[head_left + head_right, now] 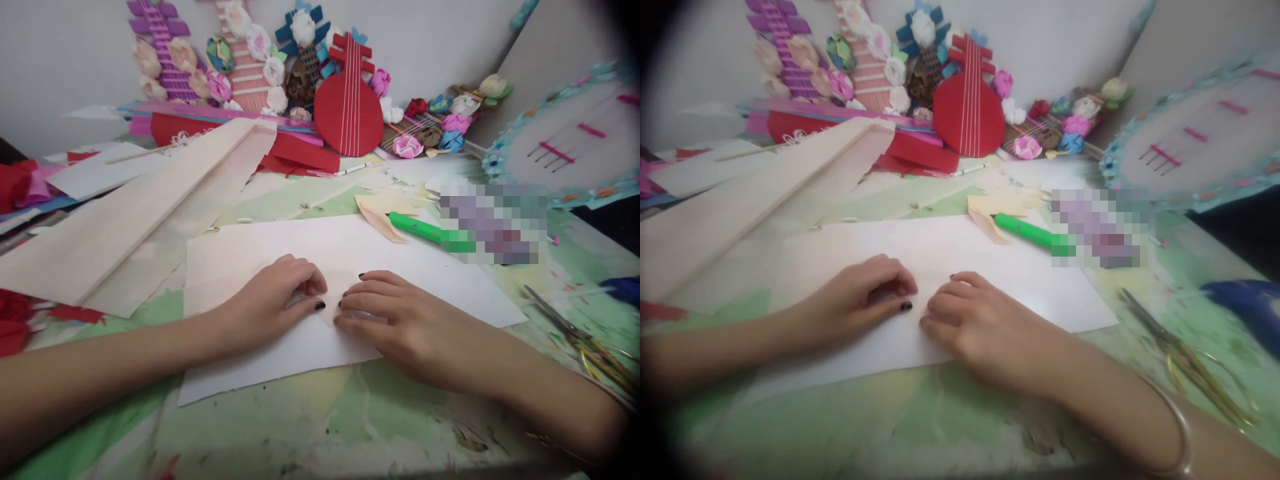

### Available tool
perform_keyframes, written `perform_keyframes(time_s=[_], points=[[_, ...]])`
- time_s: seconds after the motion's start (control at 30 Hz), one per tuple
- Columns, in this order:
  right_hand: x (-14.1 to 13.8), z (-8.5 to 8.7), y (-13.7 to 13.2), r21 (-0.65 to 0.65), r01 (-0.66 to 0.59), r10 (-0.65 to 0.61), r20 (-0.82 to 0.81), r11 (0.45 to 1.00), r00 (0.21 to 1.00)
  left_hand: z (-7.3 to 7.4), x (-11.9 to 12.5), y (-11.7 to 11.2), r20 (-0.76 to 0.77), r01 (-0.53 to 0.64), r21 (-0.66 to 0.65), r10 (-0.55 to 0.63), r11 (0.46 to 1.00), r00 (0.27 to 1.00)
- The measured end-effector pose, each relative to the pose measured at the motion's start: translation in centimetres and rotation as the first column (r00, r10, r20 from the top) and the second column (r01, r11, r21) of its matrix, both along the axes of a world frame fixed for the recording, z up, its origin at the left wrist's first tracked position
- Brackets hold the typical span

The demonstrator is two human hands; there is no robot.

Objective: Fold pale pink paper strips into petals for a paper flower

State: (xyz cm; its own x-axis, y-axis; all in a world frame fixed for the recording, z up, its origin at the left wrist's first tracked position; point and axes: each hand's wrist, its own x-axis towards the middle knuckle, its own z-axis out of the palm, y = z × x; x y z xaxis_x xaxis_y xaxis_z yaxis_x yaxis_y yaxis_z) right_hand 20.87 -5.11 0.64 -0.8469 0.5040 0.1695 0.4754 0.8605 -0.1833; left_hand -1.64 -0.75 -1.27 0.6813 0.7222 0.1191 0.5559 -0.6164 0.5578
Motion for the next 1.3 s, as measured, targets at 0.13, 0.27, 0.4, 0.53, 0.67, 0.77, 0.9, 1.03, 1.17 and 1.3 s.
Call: perform_keyframes(time_s=[0.13,0.27,0.4,0.53,0.67,0.77,0.9,1.03,1.17,1.3], points=[[0.15,-0.11,-0.3,0.052,-0.007,0.005,0.029,0.999,1.0,0.1,0.12,0.1,0.014,-0.017,-0.038,0.018,0.999,1.0],[0.06,-0.06,-0.41,0.079,-0.021,0.016,0.072,0.997,0.997,-0.04,0.12,0.16,0.023,-0.014,-0.043,0.015,0.999,1.0],[-0.15,0.12,-0.43,0.066,-0.035,0.031,0.067,0.997,0.997,-0.17,0.15,0.05,0.02,-0.015,-0.043,0.015,0.999,1.0],[-0.33,0.26,-0.62,0.051,-0.049,0.046,0.057,0.997,0.997,-0.13,0.16,-0.02,0.017,-0.004,-0.033,0.005,0.999,1.0],[-0.43,0.41,-0.83,0.034,-0.05,0.047,0.073,0.998,0.996,-0.09,0.06,0.07,0.017,0.008,-0.026,-0.007,1.0,1.0],[-0.49,0.55,-0.84,0.029,-0.055,0.052,0.091,0.998,0.994,-0.1,0.04,0.22,0.009,0.008,-0.035,-0.007,0.999,1.0],[-0.56,0.64,-0.76,0.047,-0.053,0.048,0.101,0.997,0.994,-0.07,0.1,0.44,-0.011,-0.002,-0.064,0.002,0.998,1.0],[-0.51,0.56,-0.74,0.061,-0.063,0.056,0.11,0.996,0.992,0.1,0.06,0.61,-0.02,0.01,-0.095,-0.012,0.995,1.0],[-0.56,0.36,-0.81,0.061,-0.059,0.051,0.122,0.996,0.991,0.34,0.08,0.71,-0.032,0.01,-0.11,-0.014,0.994,0.999],[-0.77,0.2,-0.86,0.054,-0.039,0.032,0.129,0.998,0.991,0.47,0.26,0.77,-0.036,0.003,-0.117,-0.008,0.993,0.999]])
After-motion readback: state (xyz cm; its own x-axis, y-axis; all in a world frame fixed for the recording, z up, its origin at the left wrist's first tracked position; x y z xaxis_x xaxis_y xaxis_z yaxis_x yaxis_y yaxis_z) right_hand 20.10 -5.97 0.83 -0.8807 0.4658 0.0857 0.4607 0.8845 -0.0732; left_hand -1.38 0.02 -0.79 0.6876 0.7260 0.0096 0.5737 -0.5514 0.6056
